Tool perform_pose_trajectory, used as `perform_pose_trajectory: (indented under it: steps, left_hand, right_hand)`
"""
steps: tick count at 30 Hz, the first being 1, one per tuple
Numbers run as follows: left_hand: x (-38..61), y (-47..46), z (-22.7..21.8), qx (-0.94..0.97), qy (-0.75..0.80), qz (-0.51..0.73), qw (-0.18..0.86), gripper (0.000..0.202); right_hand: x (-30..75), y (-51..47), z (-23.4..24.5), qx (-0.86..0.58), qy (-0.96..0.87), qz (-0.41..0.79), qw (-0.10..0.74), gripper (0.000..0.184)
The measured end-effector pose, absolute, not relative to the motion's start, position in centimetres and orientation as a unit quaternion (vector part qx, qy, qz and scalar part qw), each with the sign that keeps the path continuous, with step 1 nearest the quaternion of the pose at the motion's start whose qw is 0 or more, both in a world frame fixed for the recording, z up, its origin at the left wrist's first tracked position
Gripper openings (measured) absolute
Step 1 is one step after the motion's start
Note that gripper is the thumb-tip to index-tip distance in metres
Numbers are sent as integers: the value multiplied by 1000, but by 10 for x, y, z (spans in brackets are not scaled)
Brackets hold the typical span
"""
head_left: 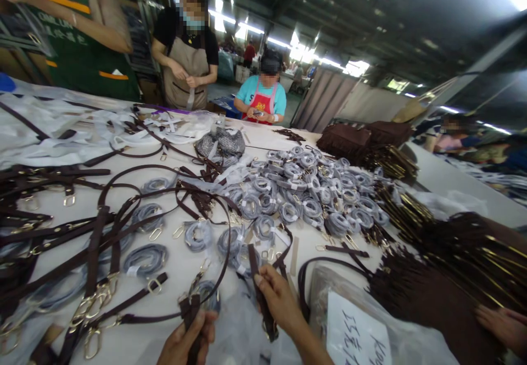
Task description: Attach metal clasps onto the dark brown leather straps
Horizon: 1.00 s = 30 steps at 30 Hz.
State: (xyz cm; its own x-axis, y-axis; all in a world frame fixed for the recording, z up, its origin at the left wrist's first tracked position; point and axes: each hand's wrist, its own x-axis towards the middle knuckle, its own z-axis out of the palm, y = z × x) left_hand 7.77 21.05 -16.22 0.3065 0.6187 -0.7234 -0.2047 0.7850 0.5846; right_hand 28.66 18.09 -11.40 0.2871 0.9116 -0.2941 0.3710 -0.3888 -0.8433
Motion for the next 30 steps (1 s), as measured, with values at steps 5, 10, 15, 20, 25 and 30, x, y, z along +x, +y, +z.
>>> perform_pose_trajectory:
  steps: [5,10,15,20,25,30]
  left_hand:
    - [96,206,-154,139,481,245,830,53]
    - [82,204,-140,150,529,277,788,40]
    - [71,205,-120,146,484,290,813,40]
    - [73,208,-119,171,488,302,801,42]
    - [90,212,-125,173,484,281,810,50]
    - [107,204,-140,173,471,221,836,47]
  right_hand:
    - [233,158,-112,-649,-491,518,263,12]
    - [309,194,-123,-783,-416,426,181,24]
    - [392,235,-133,-891,-325,296,114,29]
    - [405,244,-138,-917,-319,227,72,26]
    - [334,207,-124,-853,-447,253,96,27]
    - [245,149,-107,-739,-561,362,90,23]
